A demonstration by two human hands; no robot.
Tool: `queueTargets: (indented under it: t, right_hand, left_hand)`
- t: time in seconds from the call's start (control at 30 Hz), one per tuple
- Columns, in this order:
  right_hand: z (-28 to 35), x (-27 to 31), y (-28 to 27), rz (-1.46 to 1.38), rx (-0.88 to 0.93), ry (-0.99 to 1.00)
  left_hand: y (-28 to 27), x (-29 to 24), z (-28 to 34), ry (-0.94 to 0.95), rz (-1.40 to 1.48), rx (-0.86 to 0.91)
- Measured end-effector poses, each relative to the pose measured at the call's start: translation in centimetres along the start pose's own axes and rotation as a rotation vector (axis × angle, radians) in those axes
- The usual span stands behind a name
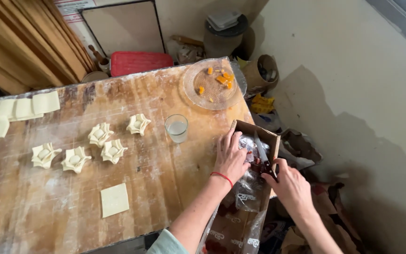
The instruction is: Assembling square dough pieces with fruit paste filling into star-shaped pastries.
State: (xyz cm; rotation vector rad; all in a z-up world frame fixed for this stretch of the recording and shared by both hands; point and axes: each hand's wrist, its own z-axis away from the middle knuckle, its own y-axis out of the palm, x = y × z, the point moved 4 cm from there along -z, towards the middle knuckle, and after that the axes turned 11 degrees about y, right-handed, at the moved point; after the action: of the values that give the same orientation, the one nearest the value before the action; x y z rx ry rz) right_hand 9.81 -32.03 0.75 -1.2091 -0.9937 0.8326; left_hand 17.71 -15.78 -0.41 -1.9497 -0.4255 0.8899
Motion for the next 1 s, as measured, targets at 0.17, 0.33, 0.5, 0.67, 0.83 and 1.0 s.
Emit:
queueTargets:
  t: [0.17, 0.33, 0.5, 0.67, 0.83, 1.0]
  right_hand:
    - [2.9, -0.3, 0.6, -0.115, 0.037, 0.163]
    - [7.1, 0.0, 0.1, -0.214, -0.262, -0.190]
    - [7.2, -0.2, 0.5, -0.176, -0.184, -0.232]
    - [7.1, 0.0, 0.8, -0.150, -0.158, -0.257]
    - [7.0, -0.3, 2.1, -0.088, -0.176, -0.282]
    - [6.2, 0.0, 2.4, -0.101, -0.134, -0.290]
  left_hand:
    - [2.2, 0.8, -0.5, 0.031, -0.100, -0.035]
    - [1.4, 1.1, -0.3, -0.008, -0.051, -0.025]
    - [1.6, 1.2, -0.5, 0.000, -0.053, -0.019]
    - [1.6, 1.3, -0.4, -0.011, -0.028, -0.013]
    - [1.3, 1.1, -0.4, -0.012, -0.009, -0.026]
    - [1.9, 1.4, -0.5, -0.019, -0.030, -0.007]
